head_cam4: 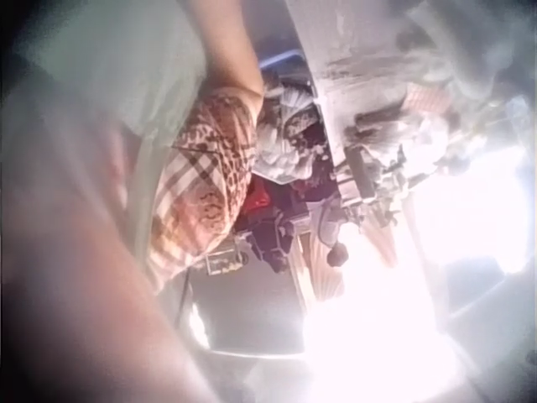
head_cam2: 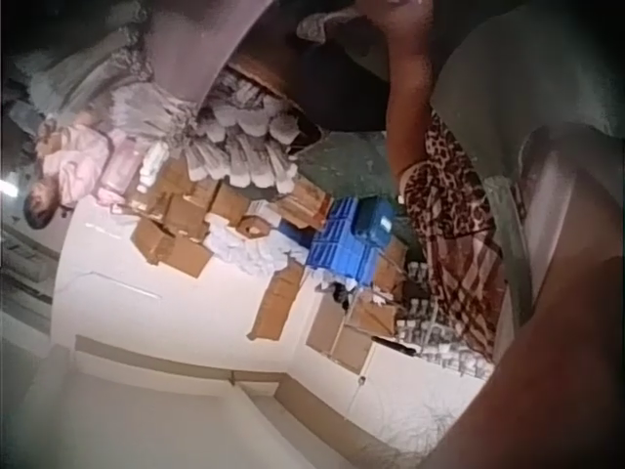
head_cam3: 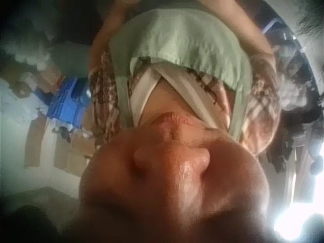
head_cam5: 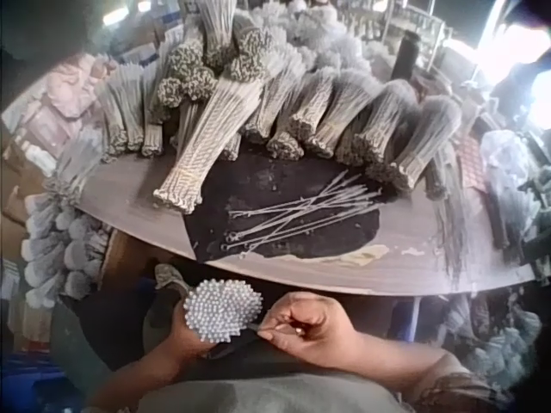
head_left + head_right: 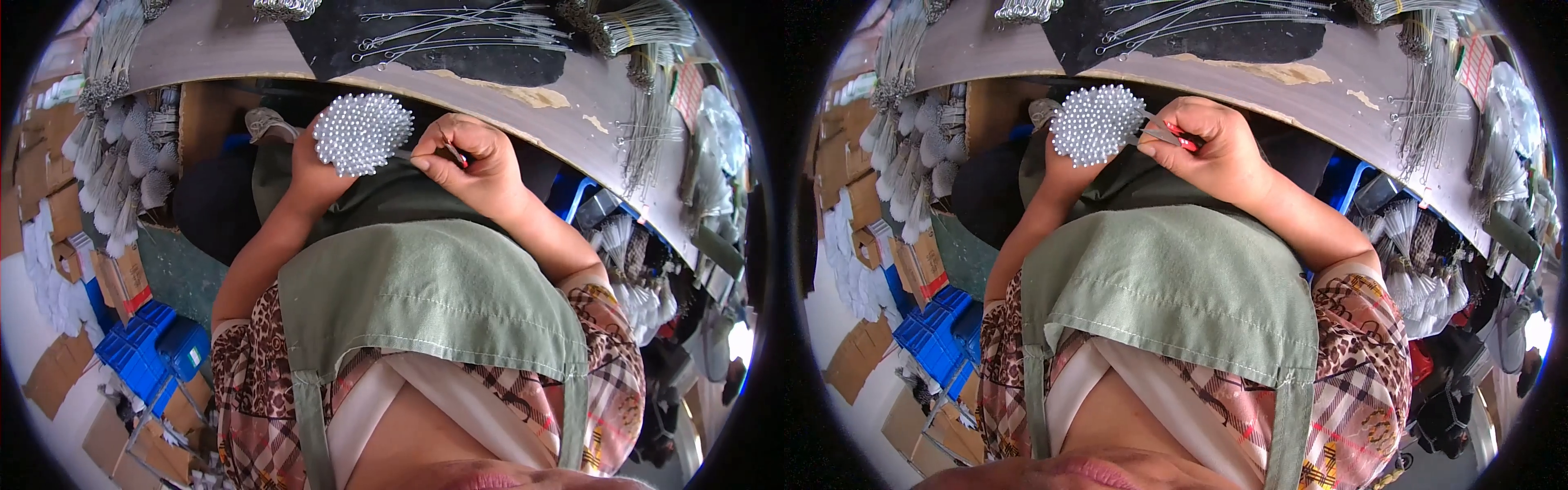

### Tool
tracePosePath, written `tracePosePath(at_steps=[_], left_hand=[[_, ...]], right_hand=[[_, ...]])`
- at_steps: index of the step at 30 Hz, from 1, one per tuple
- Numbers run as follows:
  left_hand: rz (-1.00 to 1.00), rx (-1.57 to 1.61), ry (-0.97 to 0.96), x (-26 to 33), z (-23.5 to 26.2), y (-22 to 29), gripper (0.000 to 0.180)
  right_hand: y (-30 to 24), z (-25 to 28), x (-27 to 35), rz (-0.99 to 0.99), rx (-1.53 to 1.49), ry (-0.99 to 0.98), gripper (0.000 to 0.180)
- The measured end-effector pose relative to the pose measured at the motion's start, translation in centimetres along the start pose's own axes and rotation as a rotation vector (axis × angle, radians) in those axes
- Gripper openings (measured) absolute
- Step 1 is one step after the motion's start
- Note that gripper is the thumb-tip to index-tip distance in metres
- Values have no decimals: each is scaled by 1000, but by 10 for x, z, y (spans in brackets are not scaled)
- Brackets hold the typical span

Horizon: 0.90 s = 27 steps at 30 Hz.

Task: Assembling bunches of bristles into industrial brushes or components, including trimming or crimping with pliers.

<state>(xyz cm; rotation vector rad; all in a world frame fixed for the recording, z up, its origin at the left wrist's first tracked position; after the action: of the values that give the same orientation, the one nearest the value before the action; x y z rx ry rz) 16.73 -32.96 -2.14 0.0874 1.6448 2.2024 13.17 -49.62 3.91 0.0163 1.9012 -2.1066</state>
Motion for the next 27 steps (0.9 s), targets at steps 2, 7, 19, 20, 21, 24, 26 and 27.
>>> tracePosePath(at_steps=[2,7,19,20,21,24,26,27], left_hand=[[-83,-170,-76,3,-6,3,36],[-95,-73,-87,2,-3,-3,55],[-77,145,-107,0,9,11,60],[-77,147,-106,0,9,13,60],[-46,165,-114,1,8,13,60],[12,233,-119,4,5,9,60],[41,278,-114,6,5,9,59],[116,288,-127,6,2,9,56]], right_hand=[[4,-3,2,-34,-40,1,10],[10,-2,4,-137,-115,-60,12],[17,33,13,-210,216,-166,51],[18,34,14,-231,198,-175,47],[19,35,15,-254,182,-182,43],[25,33,14,-234,98,-159,38],[25,26,10,-238,34,-107,29],[22,25,8,-237,-26,-49,20]])
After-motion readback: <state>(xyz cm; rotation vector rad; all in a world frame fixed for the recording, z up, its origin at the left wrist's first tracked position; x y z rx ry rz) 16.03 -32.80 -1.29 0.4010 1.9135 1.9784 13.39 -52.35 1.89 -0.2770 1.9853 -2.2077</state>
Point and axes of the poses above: each hand's wrist, its own x-axis away from the middle knuckle, its own z-axis out of the back of the hand, y = z × x, the point moved 8 cm from there along -x, towards the middle knuckle, and after that the axes turned 2 degrees about y, right-handed, at the moved point
